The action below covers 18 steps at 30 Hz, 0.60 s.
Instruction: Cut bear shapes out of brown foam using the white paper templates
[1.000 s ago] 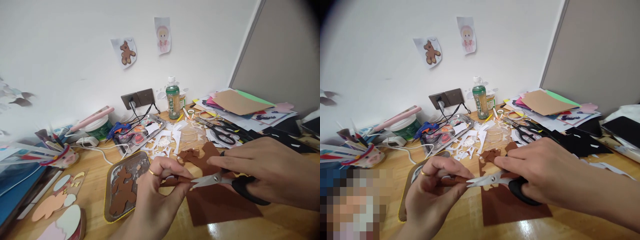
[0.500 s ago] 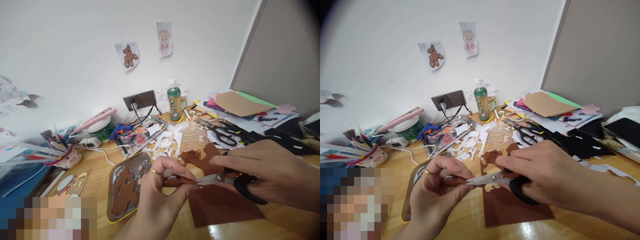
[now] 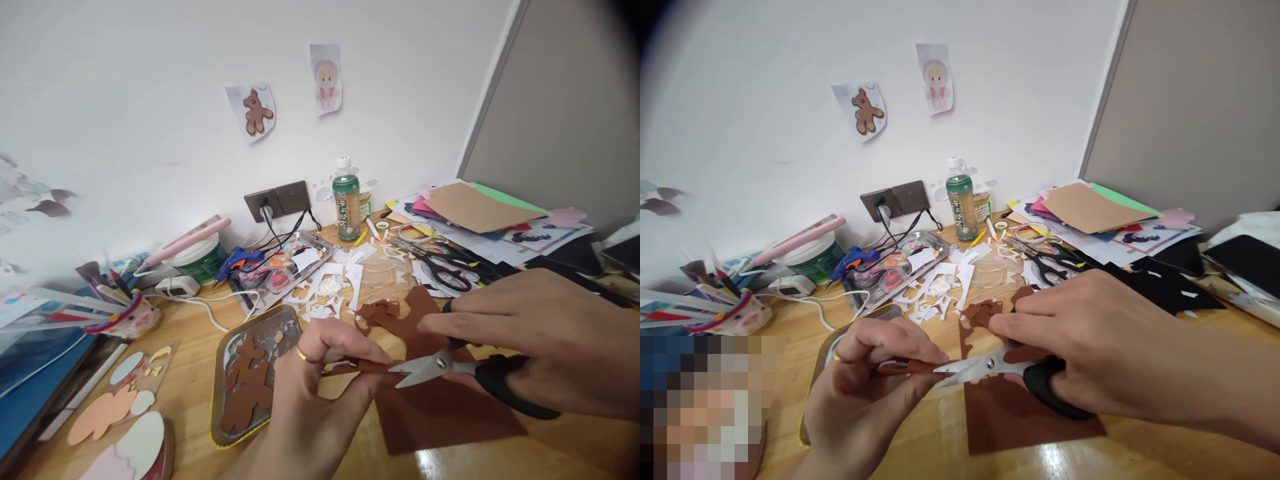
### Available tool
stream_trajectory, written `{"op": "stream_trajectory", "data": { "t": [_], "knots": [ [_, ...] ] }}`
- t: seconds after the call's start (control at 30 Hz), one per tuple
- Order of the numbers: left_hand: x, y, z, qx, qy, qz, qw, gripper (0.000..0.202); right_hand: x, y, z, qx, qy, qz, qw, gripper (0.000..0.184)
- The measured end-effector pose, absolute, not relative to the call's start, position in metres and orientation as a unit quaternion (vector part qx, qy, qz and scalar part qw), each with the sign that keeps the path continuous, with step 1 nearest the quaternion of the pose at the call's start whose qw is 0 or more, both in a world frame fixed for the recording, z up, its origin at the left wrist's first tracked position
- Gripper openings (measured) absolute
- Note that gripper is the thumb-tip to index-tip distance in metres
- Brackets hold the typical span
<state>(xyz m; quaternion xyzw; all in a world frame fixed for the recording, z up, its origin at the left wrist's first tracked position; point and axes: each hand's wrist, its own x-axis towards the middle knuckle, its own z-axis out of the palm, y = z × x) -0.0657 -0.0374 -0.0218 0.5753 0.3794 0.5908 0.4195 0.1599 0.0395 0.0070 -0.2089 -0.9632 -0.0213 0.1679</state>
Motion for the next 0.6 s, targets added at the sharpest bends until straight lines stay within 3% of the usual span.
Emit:
{"op": "stream_trajectory", "data": {
  "t": [0.17,0.33,0.6],
  "knots": [
    [-0.0671,-0.0376,-0.0218,0.600,0.381,0.585,0.392,0.022,0.1586,0.0417,0.0087,-0.171,-0.968,-0.004,0.186,0.049],
    [-0.0664,-0.0379,-0.0223,0.597,0.377,0.591,0.391,0.027,0.1570,0.0435,0.0086,-0.160,-0.967,-0.030,0.198,0.046],
    [-0.0619,-0.0377,-0.0191,0.530,0.373,0.608,0.459,0.025,0.1577,0.0438,0.0149,-0.140,-0.964,-0.112,0.195,0.050]
  ]
}}
